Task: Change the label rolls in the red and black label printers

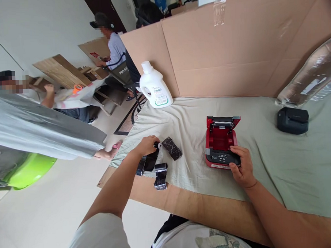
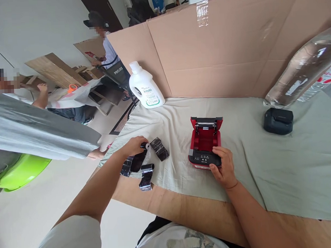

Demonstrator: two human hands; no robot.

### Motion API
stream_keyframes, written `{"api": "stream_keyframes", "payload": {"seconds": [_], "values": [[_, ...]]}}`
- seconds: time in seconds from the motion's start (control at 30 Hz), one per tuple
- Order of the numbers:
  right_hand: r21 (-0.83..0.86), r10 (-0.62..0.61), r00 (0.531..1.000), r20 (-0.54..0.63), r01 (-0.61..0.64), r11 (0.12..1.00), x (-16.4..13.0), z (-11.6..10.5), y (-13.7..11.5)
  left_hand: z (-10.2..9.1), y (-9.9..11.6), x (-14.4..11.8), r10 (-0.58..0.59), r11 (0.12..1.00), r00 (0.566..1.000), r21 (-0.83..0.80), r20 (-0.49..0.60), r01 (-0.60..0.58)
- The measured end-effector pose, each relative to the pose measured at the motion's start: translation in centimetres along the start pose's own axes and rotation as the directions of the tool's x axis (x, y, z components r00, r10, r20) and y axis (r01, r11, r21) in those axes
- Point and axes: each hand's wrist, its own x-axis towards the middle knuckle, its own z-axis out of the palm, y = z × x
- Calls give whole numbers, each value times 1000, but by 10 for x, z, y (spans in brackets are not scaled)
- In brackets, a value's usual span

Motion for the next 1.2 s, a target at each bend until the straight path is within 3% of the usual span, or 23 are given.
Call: {"api": "stream_keyframes", "payload": {"seconds": [0.07, 0.13, 0.2, 0.27, 0.33, 0.37, 0.47, 0.57, 0.67, 0.83, 1.0, 1.2], "values": [[-3, 2, 1000, 3, -2, 1000, 1, 0, -2, -18, 7, -10, -7, 987, 999, -160, 49, 15], [-13, 11, 1000, 3, -11, 1000, 2, 0, -5, -40, 22, -23, 124, 910, 974, -413, 189, -36], [-27, 18, 1000, -6, -18, 999, 4, 0, -8, -60, 49, -36, 394, 736, 869, -669, 300, -102], [-54, 10, 1000, -22, -11, 999, 7, 0, -12, -72, 84, -42, 613, 535, 742, -833, 270, -139], [-92, -15, 999, -50, 10, 996, 10, -1, -15, -75, 124, -36, 716, 408, 675, -892, 180, -195], [-113, -31, 997, -66, 23, 993, 11, -1, -16, -73, 144, -29, 734, 375, 665, -897, 136, -231], [-172, -82, 992, -100, 64, 983, 11, -3, -18, -59, 196, 6, 691, 379, 722, -841, -19, -385], [-213, -126, 986, -108, 101, 972, 8, -6, -16, -45, 231, 43, 601, 609, 794, -589, -94, -531], [-204, -148, 988, -40, 137, 969, 6, -9, -15, -37, 250, 63, 557, 801, 829, -235, -44, -550], [-159, -181, 983, 32, 184, 970, 6, -10, -12, -36, 261, 63, 555, 830, 831, 59, 12, -555], [-196, -164, 985, 44, 170, 966, 6, -9, -12, -26, 264, 64, 548, 831, 835, 131, -39, -540], [-201, -154, 987, 40, 159, 967, 8, -8, -14, -16, 270, 75, 448, 884, 894, 153, -13, -441]]}}
